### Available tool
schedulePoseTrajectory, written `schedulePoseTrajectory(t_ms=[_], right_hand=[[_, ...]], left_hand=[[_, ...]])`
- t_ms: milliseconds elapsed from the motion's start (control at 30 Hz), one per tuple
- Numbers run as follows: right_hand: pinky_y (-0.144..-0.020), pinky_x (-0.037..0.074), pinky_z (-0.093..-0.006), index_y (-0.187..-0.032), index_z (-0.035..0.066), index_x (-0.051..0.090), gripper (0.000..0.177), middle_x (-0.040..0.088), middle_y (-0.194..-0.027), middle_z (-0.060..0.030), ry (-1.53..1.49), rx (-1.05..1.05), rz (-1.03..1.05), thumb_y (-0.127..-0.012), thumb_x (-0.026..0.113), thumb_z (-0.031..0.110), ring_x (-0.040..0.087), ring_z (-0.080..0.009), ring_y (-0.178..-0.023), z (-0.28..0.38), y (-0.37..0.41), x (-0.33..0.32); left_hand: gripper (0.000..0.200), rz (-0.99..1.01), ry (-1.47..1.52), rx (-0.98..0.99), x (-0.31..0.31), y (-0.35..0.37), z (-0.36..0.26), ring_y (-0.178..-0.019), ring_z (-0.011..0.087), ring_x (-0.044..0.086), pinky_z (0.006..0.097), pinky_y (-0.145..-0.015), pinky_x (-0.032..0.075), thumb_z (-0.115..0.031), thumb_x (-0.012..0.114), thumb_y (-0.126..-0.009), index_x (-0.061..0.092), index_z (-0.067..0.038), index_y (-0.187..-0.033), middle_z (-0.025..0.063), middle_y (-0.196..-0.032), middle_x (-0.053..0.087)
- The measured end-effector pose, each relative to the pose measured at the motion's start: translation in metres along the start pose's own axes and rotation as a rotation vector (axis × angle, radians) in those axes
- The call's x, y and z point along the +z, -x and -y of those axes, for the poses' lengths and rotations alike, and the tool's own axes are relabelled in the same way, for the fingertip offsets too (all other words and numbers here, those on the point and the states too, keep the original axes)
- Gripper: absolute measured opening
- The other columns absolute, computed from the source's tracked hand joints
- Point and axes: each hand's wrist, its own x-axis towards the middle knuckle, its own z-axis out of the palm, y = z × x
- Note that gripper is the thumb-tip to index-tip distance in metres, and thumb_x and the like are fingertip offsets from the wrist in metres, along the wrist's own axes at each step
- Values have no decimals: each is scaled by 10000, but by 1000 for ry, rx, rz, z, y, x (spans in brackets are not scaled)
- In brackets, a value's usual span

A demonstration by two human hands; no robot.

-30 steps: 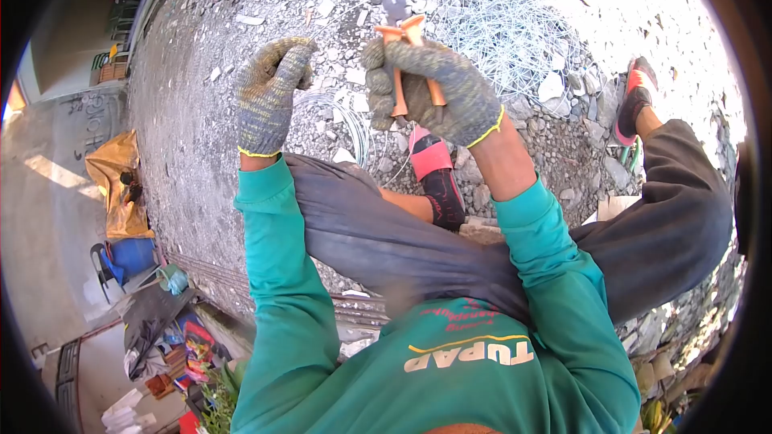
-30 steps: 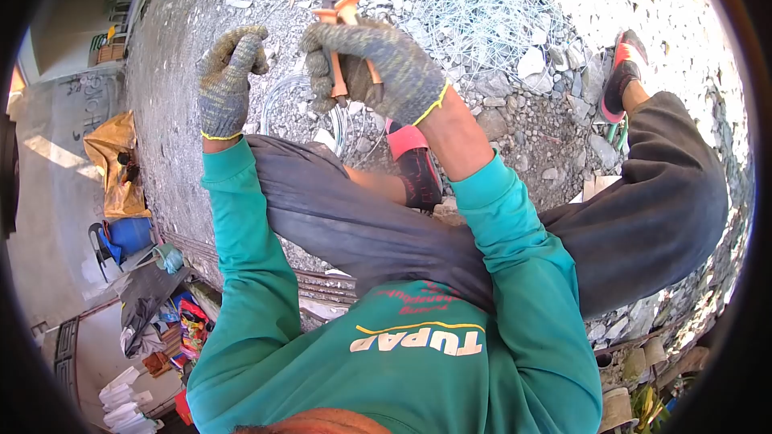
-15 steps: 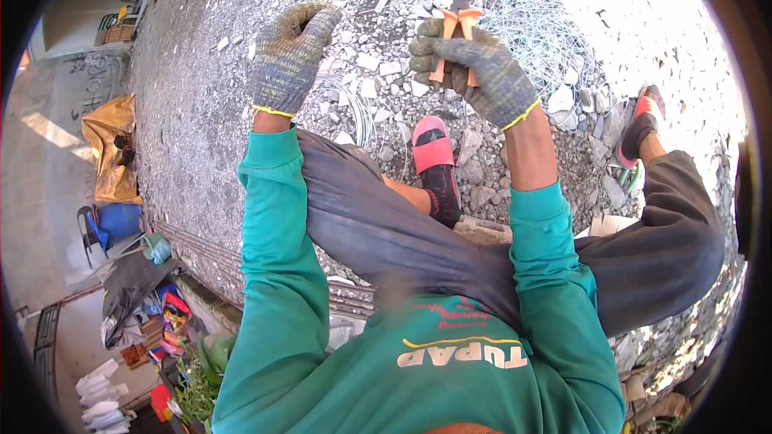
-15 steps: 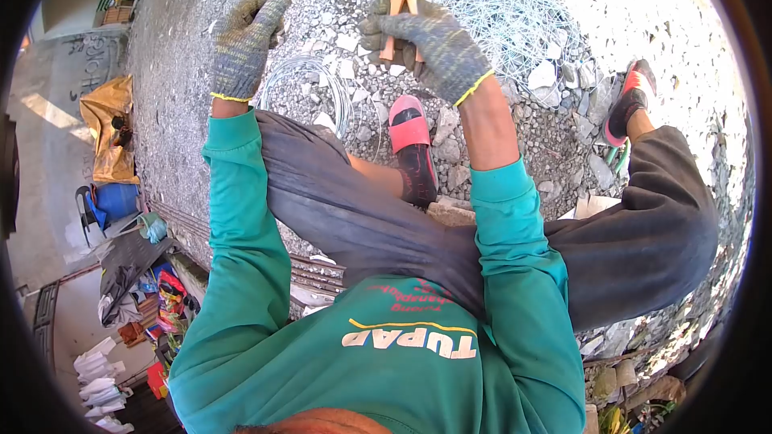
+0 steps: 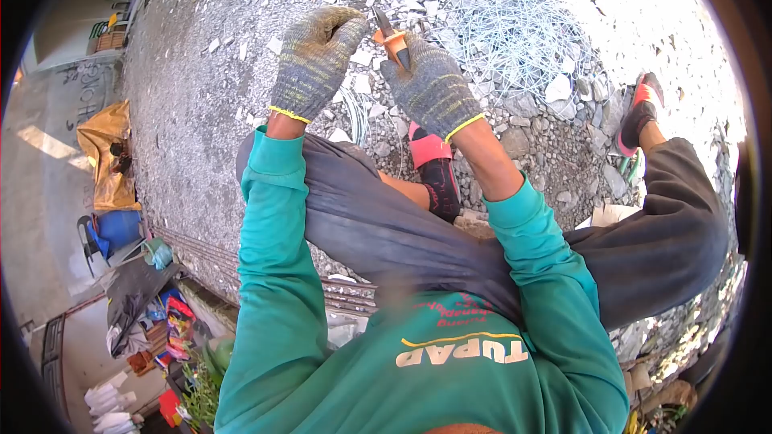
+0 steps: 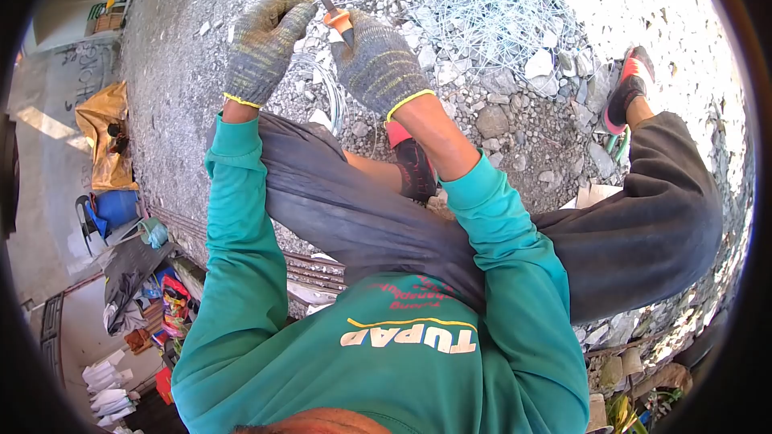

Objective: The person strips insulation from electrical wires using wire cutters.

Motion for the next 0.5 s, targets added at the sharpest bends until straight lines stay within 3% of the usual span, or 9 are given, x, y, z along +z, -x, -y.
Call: schedulePoseTrajectory(t_ms=[233, 400, 500], right_hand=[[-710, 505, -499, -1112, 38, 611, 278, 646, -822, -237, -83, -32, 15, -871, 614, 176, 635, -429, -800, 0, 2, 3], [-707, 505, -493, -1126, 81, 623, 270, 653, -829, -233, -85, 110, 94, -887, 624, 207, 639, -423, -808, 5, 1, -1], [-703, 500, -498, -1115, 89, 637, 271, 656, -830, -232, -91, 71, 50, -884, 637, 231, 642, -421, -808, 1, 0, 4]], left_hand=[[283, -25, -43, 26, 3, 5, -10, -759, 98, 615, 264, -689, 509, -231, 671, -940, 690, 1, -1101, 53, -874, 693], [273, -30, -12, -3, 3, 6, -6, -753, 97, 608, 262, -688, 506, -222, 662, -946, 692, 1, -1099, 51, -867, 690], [275, -22, -28, 24, 3, 5, -6, -743, 97, 600, 264, -687, 506, -225, 663, -945, 689, -1, -1103, 48, -866, 685]])
